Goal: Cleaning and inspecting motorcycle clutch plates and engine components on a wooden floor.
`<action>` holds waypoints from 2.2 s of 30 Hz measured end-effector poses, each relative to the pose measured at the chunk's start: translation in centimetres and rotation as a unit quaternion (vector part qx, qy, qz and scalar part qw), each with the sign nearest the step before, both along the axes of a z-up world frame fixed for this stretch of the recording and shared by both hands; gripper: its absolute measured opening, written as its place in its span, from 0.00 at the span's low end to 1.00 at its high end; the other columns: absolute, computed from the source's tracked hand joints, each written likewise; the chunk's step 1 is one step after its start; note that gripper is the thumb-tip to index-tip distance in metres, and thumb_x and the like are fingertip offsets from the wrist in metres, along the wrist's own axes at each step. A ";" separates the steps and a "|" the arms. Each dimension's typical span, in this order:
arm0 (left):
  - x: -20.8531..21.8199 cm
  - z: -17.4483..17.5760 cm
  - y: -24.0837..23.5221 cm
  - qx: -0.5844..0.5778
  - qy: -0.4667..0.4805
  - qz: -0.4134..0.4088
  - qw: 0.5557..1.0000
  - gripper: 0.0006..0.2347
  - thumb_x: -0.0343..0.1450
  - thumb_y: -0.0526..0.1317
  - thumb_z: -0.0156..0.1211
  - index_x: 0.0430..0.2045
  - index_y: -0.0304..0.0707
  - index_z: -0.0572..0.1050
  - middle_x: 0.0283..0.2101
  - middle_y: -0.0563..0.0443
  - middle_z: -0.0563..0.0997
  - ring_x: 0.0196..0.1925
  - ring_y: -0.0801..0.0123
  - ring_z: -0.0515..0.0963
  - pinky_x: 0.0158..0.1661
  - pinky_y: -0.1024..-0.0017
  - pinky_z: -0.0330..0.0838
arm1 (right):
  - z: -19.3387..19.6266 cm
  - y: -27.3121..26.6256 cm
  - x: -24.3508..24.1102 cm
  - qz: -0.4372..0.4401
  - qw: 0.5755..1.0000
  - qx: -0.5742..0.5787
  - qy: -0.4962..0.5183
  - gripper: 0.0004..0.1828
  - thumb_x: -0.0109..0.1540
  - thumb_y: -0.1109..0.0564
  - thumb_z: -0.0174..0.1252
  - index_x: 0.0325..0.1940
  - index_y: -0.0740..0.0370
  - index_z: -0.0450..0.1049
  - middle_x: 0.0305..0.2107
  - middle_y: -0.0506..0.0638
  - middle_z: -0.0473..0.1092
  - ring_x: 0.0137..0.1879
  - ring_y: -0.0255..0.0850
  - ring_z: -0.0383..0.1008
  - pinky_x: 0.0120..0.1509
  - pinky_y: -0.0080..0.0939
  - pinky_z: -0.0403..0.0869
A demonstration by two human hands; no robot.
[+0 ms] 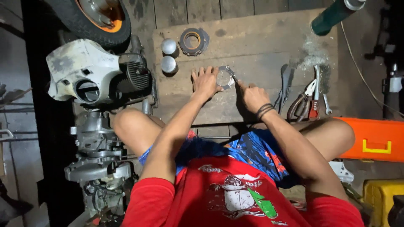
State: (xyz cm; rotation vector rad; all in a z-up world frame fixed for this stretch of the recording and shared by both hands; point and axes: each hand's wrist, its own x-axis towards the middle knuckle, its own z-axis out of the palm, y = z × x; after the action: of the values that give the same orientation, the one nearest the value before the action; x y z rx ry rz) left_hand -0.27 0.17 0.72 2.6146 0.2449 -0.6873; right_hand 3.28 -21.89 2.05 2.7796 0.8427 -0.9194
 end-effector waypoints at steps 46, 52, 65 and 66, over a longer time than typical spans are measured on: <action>-0.2 -0.9 -0.1 0.035 -0.011 -0.016 0.999 0.36 0.67 0.53 0.71 0.69 0.46 0.62 0.64 0.48 0.66 0.65 0.50 0.63 0.65 0.33 0.48 | -2.8 -15.4 5.8 -0.326 0.943 -0.064 -0.028 0.27 0.65 0.42 0.56 0.56 0.67 0.71 0.43 0.74 0.75 0.53 0.74 0.76 0.52 0.73 0.75; -0.3 -1.5 0.1 0.039 -0.037 -0.025 0.998 0.37 0.65 0.56 0.71 0.68 0.46 0.63 0.61 0.50 0.68 0.64 0.52 0.63 0.66 0.33 0.43 | -1.4 -15.4 5.1 -0.336 0.939 -0.068 -0.025 0.26 0.66 0.47 0.54 0.60 0.70 0.65 0.47 0.75 0.74 0.57 0.75 0.74 0.56 0.76 0.72; -0.5 -1.9 -0.3 0.046 -0.033 -0.014 0.998 0.36 0.67 0.53 0.71 0.69 0.48 0.62 0.62 0.50 0.66 0.64 0.52 0.63 0.64 0.32 0.47 | -2.1 -11.6 4.3 -0.244 0.966 -0.049 -0.066 0.23 0.66 0.45 0.53 0.59 0.62 0.67 0.48 0.65 0.75 0.53 0.69 0.77 0.55 0.72 0.74; -0.4 -1.7 -0.3 0.046 -0.031 -0.012 0.998 0.36 0.67 0.53 0.71 0.69 0.48 0.61 0.62 0.49 0.66 0.64 0.52 0.63 0.64 0.32 0.46 | -3.1 -11.7 4.5 -0.250 0.965 -0.059 -0.059 0.24 0.64 0.45 0.55 0.59 0.61 0.66 0.48 0.64 0.74 0.53 0.69 0.77 0.54 0.73 0.73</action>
State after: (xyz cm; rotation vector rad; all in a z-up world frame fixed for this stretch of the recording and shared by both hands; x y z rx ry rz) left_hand -0.68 -0.11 -0.99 2.7251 0.2323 -0.6162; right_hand 7.82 -33.61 -1.08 2.9513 0.0543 -0.8110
